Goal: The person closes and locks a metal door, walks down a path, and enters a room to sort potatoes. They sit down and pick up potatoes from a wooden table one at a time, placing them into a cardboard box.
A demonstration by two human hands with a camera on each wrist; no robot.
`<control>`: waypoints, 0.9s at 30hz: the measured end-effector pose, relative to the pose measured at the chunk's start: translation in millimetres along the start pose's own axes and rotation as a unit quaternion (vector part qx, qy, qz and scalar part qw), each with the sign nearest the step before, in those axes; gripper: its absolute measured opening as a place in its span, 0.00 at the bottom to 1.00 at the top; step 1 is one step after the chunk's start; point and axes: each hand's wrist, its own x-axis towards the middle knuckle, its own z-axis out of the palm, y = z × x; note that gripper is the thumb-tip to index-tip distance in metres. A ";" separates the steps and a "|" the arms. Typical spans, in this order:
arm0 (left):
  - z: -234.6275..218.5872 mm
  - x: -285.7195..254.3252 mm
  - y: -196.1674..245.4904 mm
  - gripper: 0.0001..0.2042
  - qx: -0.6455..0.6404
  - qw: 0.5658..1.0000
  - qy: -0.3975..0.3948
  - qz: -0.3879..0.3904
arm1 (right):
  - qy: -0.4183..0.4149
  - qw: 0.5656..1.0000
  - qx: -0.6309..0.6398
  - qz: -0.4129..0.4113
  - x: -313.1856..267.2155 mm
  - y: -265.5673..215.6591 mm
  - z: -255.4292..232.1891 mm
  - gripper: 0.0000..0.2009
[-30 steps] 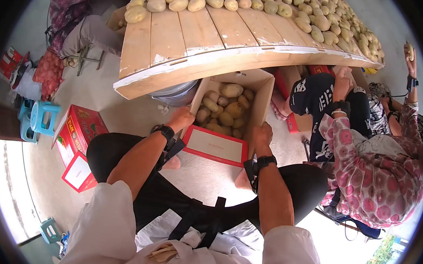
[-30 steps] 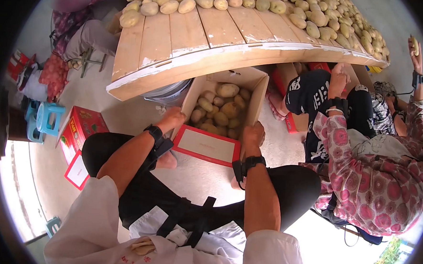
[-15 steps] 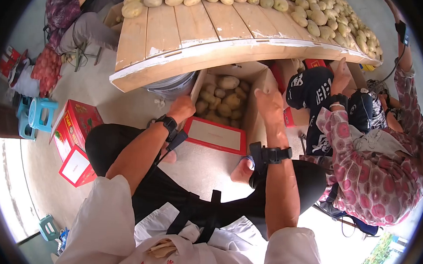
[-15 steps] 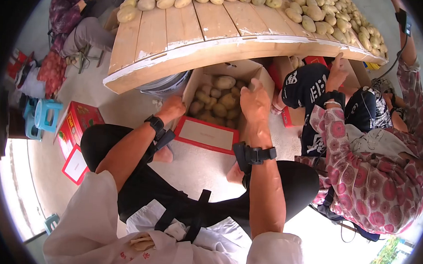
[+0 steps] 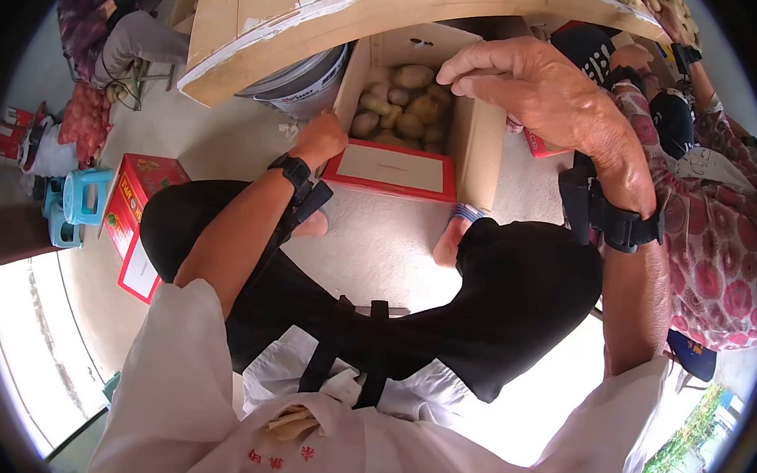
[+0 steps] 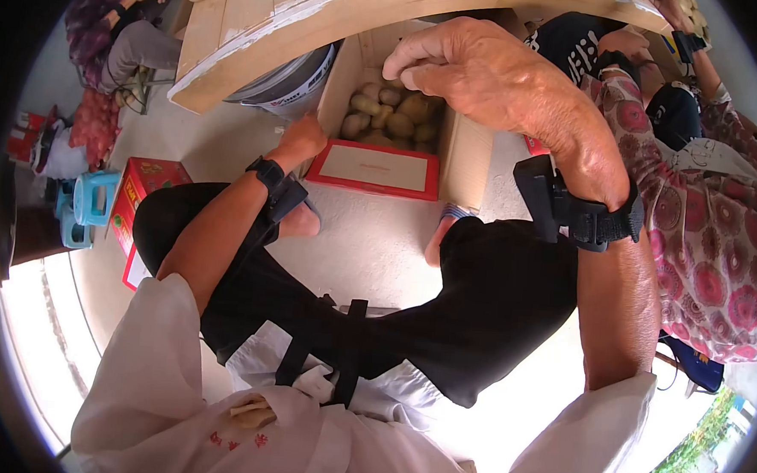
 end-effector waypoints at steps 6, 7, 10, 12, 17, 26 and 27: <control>-15.4 -34.1 13.9 0.24 0.012 0.999 -0.004 0.030 | -0.073 0.989 0.119 0.039 -35.8 -23.0 -40.5 0.15; -16.2 -40.8 19.8 0.23 0.019 0.998 0.040 0.033 | -0.129 0.961 0.226 0.092 -39.6 -36.2 -61.1 0.18; -25.9 -53.3 34.0 0.20 0.034 0.991 0.106 0.071 | -0.136 0.941 0.289 0.113 -57.5 -35.8 -61.3 0.20; -29.8 -60.3 42.8 0.18 0.038 0.985 0.129 0.107 | -0.040 0.978 0.198 0.052 -81.3 -30.4 -44.5 0.15; -49.9 -77.4 74.9 0.18 0.046 0.983 0.117 0.137 | 0.172 0.982 0.078 0.011 -155.4 -40.9 -14.2 0.10; -93.3 -85.6 82.1 0.22 0.032 0.958 0.133 0.250 | 0.023 0.899 0.320 0.299 -272.3 42.7 158.4 0.10; -102.3 -87.1 84.9 0.22 0.026 0.958 0.128 0.254 | -0.021 0.877 0.360 0.317 -277.4 63.7 196.9 0.11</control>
